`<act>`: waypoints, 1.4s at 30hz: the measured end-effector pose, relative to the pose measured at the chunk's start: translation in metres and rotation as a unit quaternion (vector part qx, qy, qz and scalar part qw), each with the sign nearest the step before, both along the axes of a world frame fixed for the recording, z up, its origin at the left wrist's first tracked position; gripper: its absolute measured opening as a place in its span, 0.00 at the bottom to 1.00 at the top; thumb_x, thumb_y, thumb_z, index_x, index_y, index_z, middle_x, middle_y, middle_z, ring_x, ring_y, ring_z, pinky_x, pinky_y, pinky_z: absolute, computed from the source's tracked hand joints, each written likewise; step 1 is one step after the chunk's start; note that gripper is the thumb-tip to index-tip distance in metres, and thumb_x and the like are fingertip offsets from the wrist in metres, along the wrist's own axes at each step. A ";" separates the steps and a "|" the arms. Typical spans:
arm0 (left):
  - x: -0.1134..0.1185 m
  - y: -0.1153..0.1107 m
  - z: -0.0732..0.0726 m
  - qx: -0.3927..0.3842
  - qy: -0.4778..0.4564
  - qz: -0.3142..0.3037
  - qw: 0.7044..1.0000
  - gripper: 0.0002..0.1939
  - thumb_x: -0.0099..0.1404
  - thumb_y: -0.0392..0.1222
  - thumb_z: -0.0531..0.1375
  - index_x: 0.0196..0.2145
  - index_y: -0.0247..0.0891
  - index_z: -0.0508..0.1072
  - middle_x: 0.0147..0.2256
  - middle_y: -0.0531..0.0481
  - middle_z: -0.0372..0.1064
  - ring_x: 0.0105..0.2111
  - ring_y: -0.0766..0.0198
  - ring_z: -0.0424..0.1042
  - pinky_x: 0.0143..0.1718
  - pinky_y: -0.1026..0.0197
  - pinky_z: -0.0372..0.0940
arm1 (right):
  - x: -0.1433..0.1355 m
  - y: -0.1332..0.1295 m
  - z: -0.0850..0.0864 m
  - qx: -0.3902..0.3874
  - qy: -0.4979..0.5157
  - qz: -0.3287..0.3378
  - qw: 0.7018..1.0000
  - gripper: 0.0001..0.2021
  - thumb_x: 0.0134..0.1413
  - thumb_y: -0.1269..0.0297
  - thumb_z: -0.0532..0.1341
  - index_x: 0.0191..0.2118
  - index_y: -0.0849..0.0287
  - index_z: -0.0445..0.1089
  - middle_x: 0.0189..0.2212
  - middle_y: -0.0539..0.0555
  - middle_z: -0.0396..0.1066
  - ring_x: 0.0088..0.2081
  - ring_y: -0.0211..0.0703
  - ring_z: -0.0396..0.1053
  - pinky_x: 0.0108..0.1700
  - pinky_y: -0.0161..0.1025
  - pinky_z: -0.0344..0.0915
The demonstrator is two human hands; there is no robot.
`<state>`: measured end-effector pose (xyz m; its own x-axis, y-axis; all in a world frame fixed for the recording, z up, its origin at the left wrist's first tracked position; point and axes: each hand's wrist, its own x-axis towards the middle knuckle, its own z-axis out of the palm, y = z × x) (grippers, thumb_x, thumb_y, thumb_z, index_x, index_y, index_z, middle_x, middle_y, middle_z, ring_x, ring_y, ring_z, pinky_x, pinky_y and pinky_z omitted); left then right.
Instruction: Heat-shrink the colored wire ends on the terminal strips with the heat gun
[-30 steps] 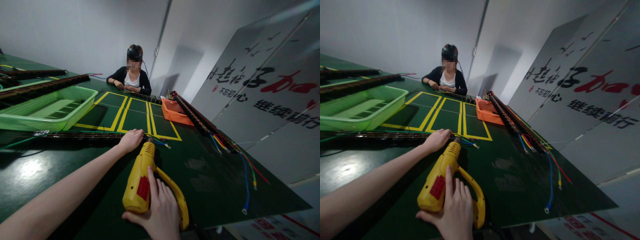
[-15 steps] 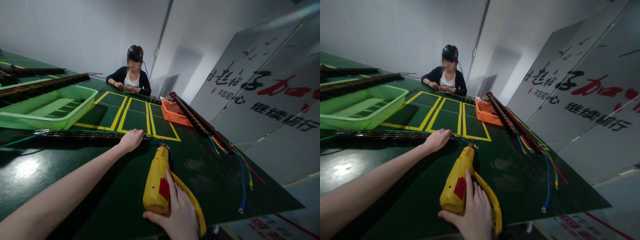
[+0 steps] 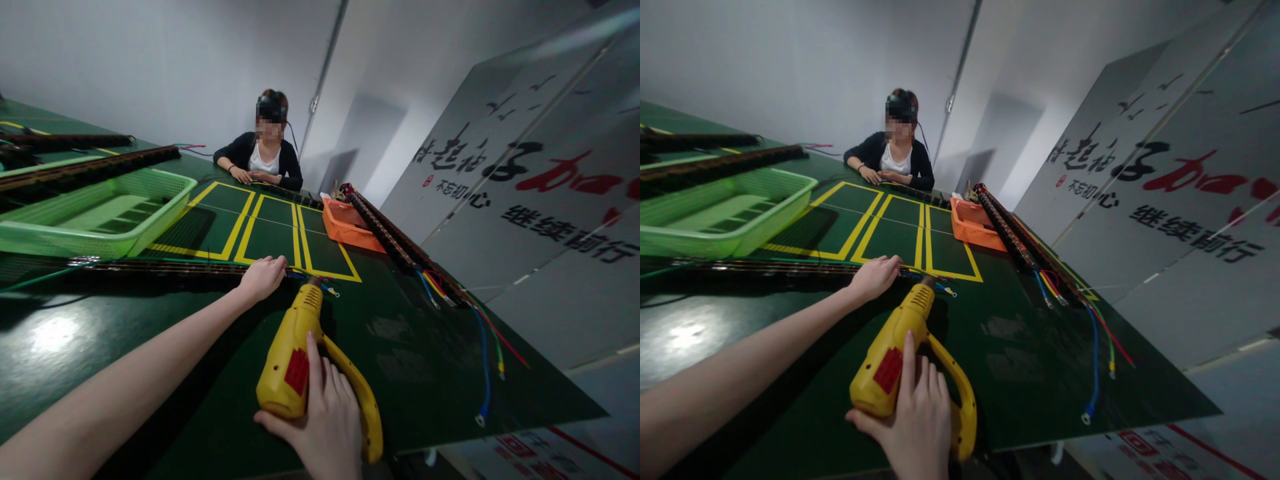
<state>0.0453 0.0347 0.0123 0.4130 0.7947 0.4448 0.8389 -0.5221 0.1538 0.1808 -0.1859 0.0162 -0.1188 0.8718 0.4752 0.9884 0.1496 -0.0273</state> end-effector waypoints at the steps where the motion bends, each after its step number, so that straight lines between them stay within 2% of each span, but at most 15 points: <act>1: 0.000 0.000 0.000 -0.002 0.000 0.007 1.000 0.15 0.69 0.41 0.43 0.42 0.35 0.66 0.31 0.45 0.70 0.35 0.57 0.70 0.35 0.59 0.61 | -0.005 0.001 0.000 0.000 0.004 0.010 1.000 0.59 0.32 0.30 0.59 0.64 0.63 0.39 0.38 0.62 0.72 0.38 0.55 0.71 0.38 0.49 0.69; 7: 0.000 0.001 -0.001 -0.007 -0.003 0.022 1.000 0.17 0.70 0.44 0.41 0.42 0.36 0.66 0.31 0.46 0.68 0.33 0.58 0.70 0.33 0.60 0.60 | -0.027 0.004 0.002 0.000 0.034 0.051 0.998 0.58 0.33 0.27 0.55 0.64 0.64 0.42 0.33 0.59 0.69 0.33 0.52 0.70 0.34 0.48 0.68; 15: -0.002 0.002 -0.001 -0.005 0.005 0.015 1.000 0.16 0.70 0.44 0.41 0.41 0.36 0.65 0.30 0.46 0.68 0.33 0.58 0.70 0.32 0.61 0.60 | -0.025 0.005 0.005 -0.020 0.052 0.061 0.997 0.58 0.33 0.28 0.57 0.64 0.63 0.41 0.34 0.58 0.69 0.33 0.52 0.69 0.34 0.47 0.67; 22: -0.002 0.001 -0.001 0.003 0.001 0.006 1.000 0.17 0.70 0.44 0.40 0.42 0.36 0.65 0.31 0.46 0.68 0.32 0.58 0.70 0.32 0.60 0.60 | -0.009 0.003 -0.002 -0.049 0.067 0.040 0.996 0.60 0.29 0.28 0.58 0.65 0.58 0.37 0.41 0.60 0.69 0.41 0.55 0.69 0.43 0.50 0.66; 26: -0.002 0.000 0.000 0.000 -0.001 0.002 1.000 0.17 0.70 0.44 0.41 0.42 0.36 0.65 0.31 0.46 0.68 0.33 0.58 0.70 0.32 0.61 0.61 | 0.002 0.001 -0.004 -0.066 0.069 0.034 0.995 0.60 0.29 0.28 0.59 0.65 0.56 0.37 0.43 0.60 0.69 0.42 0.56 0.69 0.43 0.51 0.66; 31: -0.004 0.000 0.001 -0.007 0.000 -0.004 1.000 0.14 0.69 0.42 0.43 0.42 0.36 0.65 0.32 0.46 0.69 0.34 0.58 0.70 0.34 0.60 0.61 | 0.013 -0.001 0.001 -0.078 0.076 0.010 0.994 0.63 0.24 0.33 0.65 0.65 0.53 0.36 0.48 0.59 0.69 0.46 0.57 0.68 0.47 0.51 0.65; 38: -0.004 0.000 0.002 -0.016 -0.010 -0.022 1.000 0.14 0.69 0.41 0.43 0.41 0.36 0.65 0.33 0.46 0.70 0.37 0.57 0.70 0.35 0.60 0.62 | 0.045 -0.009 0.002 -0.118 0.063 -0.030 0.991 0.59 0.30 0.36 0.65 0.65 0.51 0.35 0.51 0.59 0.66 0.49 0.58 0.67 0.48 0.51 0.64; 42: -0.003 -0.003 0.005 -0.033 -0.018 -0.019 0.999 0.14 0.69 0.42 0.43 0.41 0.36 0.66 0.35 0.46 0.70 0.37 0.58 0.70 0.34 0.61 0.62 | 0.048 -0.012 0.011 -0.137 0.075 -0.071 0.985 0.58 0.31 0.43 0.68 0.65 0.52 0.35 0.52 0.59 0.66 0.51 0.57 0.65 0.50 0.50 0.61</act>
